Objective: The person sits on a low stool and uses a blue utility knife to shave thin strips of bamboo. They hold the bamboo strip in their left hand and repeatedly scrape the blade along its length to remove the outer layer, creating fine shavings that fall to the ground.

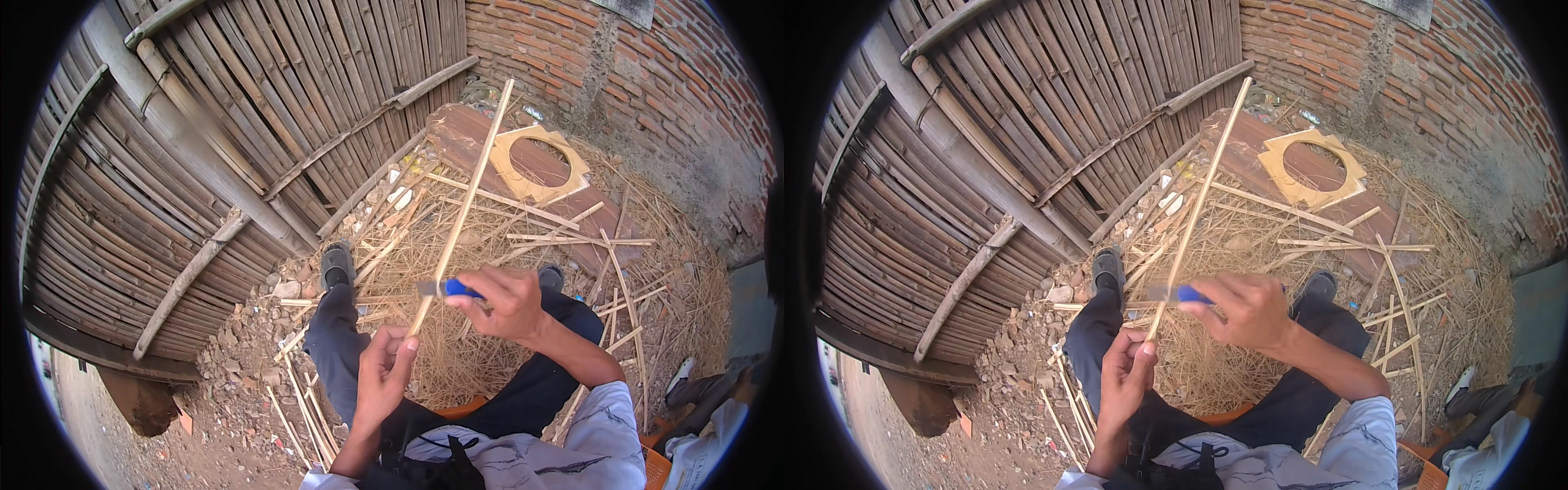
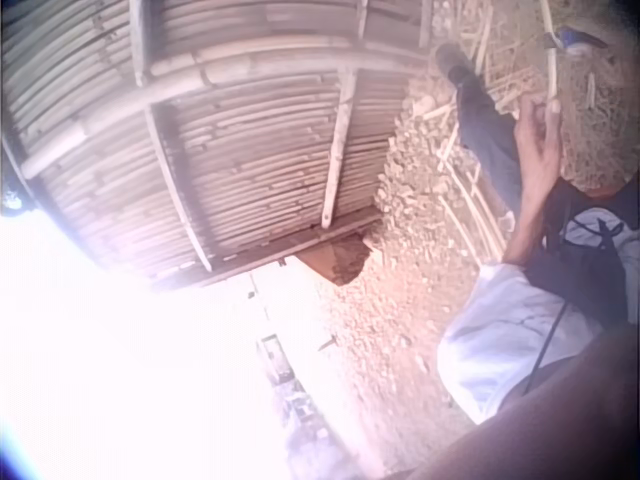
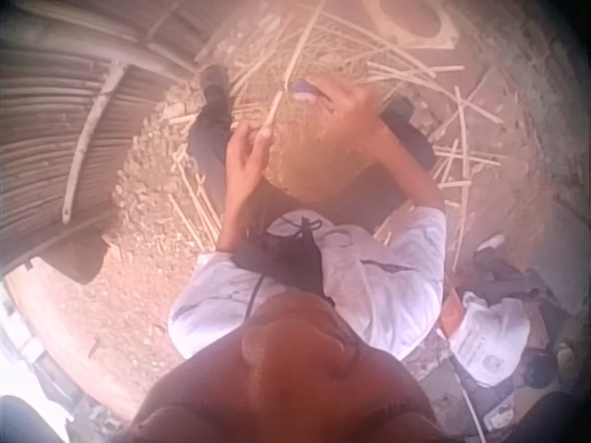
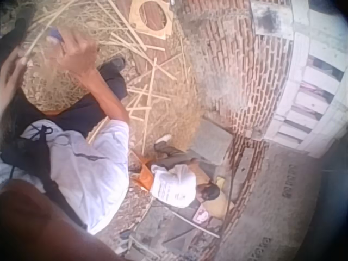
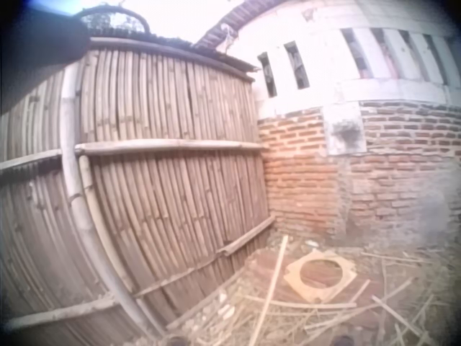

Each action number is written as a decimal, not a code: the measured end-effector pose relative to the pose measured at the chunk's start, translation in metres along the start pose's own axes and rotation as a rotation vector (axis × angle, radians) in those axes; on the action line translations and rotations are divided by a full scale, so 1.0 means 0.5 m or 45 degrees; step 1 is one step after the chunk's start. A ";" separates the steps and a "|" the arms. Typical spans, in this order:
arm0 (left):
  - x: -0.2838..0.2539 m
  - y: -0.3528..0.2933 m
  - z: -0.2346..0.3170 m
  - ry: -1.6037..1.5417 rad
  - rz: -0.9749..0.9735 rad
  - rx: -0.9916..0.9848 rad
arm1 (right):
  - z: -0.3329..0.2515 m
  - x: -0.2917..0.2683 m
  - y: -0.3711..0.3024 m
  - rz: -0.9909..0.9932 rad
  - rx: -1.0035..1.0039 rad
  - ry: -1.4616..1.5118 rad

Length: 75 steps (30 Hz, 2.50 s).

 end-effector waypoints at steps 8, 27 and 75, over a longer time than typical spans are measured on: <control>-0.059 -0.063 -0.037 0.046 0.029 -0.139 | 0.119 -0.014 0.033 0.110 0.222 -0.055; -0.068 -0.027 -0.045 -0.220 -0.060 -0.245 | 0.029 0.034 0.001 -0.038 0.088 0.201; -0.024 0.003 0.005 0.337 0.146 0.132 | -0.007 0.037 -0.019 -0.171 0.081 0.192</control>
Point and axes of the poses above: each hand's wrist, its own y-axis towards the middle knuckle, its own x-axis out of the palm, z = x × y, the point moved 8 cm from there along y, towards the middle knuckle, and after that the axes turned 8 degrees about -y, right-handed, at the moved point
